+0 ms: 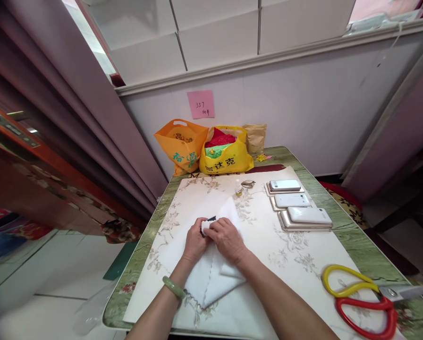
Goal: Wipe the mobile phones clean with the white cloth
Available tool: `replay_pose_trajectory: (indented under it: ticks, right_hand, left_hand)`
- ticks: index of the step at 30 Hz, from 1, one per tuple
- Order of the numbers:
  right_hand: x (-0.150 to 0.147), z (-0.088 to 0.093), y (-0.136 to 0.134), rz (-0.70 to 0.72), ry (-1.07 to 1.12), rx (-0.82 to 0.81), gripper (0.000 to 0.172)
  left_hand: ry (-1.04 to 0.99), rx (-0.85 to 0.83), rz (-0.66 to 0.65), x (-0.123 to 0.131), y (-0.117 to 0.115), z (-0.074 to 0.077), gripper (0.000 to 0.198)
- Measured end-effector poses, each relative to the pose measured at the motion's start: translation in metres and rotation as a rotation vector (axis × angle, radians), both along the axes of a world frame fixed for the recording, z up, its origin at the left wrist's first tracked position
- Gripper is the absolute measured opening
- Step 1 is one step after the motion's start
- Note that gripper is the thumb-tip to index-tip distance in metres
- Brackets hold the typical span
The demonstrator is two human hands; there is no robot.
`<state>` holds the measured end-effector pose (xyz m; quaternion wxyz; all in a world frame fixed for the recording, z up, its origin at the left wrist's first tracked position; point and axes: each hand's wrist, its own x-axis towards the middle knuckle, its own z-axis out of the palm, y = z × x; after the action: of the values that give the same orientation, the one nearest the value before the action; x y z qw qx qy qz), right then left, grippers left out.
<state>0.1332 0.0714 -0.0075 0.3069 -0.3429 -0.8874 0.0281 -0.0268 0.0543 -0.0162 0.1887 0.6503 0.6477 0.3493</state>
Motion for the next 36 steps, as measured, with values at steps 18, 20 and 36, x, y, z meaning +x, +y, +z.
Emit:
replay_pose_trajectory:
  ticks: [18,20,36]
  right_hand:
    - [0.003,-0.005,0.006,-0.158,0.065,-0.020,0.028]
    - [0.009,-0.007,0.011,-0.286,0.074,-0.051,0.030]
    - [0.000,0.004,0.010,-0.097,0.096,-0.088,0.039]
  left_hand:
    - [0.024,0.002,-0.007,0.002,-0.001,0.002,0.034]
    - [0.012,-0.001,-0.016,0.002,0.000,0.001,0.036]
    - [0.022,0.028,-0.002,0.002,0.002,-0.001,0.030]
